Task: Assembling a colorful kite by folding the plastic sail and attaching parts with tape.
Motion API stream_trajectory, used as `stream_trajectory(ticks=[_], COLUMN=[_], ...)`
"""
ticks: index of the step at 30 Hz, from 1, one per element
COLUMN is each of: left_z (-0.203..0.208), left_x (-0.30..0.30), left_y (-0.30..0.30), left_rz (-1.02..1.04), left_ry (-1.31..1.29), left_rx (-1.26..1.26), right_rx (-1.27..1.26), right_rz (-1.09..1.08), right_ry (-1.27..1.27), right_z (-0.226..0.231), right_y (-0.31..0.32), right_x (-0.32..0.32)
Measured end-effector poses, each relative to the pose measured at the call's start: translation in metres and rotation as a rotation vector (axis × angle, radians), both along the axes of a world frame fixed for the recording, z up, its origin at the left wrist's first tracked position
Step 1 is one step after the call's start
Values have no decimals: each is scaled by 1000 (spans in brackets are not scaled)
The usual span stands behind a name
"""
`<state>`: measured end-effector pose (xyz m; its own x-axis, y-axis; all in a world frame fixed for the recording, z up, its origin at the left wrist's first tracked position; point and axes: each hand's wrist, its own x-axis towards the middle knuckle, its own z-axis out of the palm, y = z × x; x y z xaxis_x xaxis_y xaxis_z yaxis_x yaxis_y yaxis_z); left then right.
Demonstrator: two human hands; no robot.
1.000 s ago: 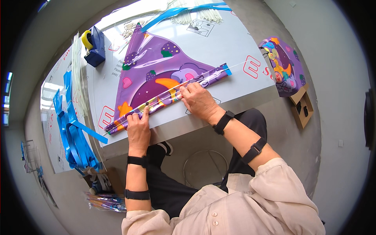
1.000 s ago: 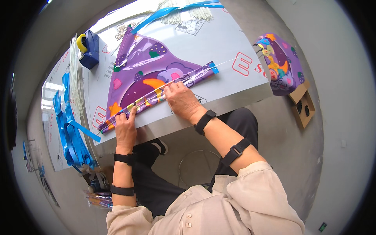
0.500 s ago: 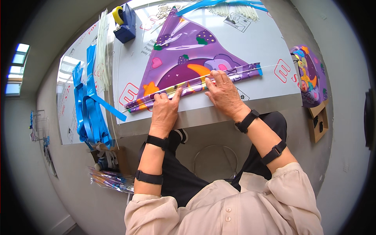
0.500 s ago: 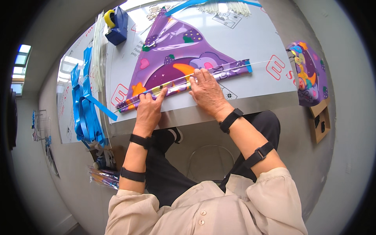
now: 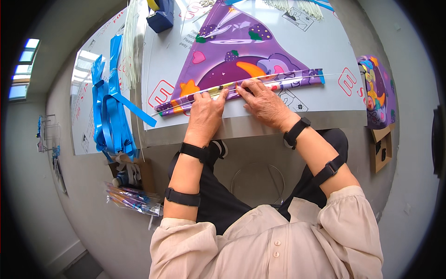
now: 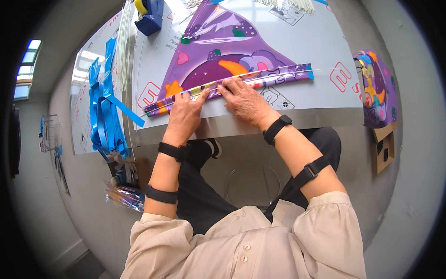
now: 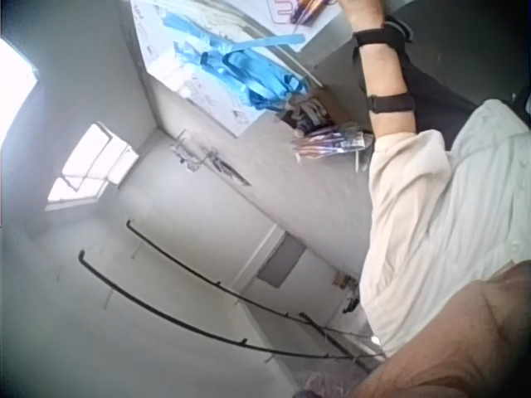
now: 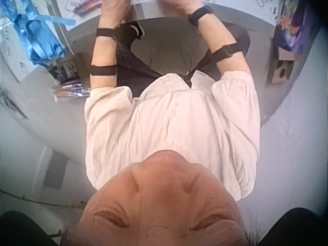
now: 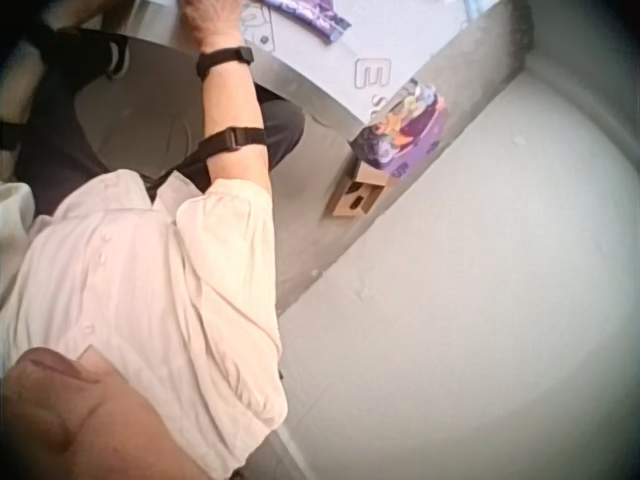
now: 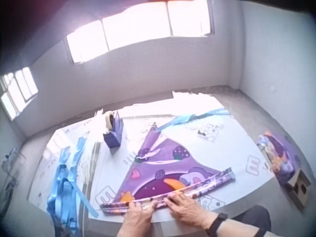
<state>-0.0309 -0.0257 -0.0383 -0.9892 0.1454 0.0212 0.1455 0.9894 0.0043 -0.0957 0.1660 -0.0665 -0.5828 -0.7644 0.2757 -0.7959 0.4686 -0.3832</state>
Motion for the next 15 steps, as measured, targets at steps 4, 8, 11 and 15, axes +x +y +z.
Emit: stream_trajectory(ticks=[4, 8, 11, 15], left_z=[0, 4, -8, -17], left_x=[2, 3, 5, 9], left_y=[2, 10, 19, 33], left_rz=[18, 115, -9, 30], left_ry=[-2, -31, 248, 187], left_rx=[-2, 24, 19, 150], right_rx=[-5, -15, -25, -10], right_rz=[12, 8, -4, -9], right_ry=[-63, -102, -60, -51], right_z=[0, 0, -4, -3], right_y=[2, 2, 2, 3], right_x=[0, -1, 0, 2])
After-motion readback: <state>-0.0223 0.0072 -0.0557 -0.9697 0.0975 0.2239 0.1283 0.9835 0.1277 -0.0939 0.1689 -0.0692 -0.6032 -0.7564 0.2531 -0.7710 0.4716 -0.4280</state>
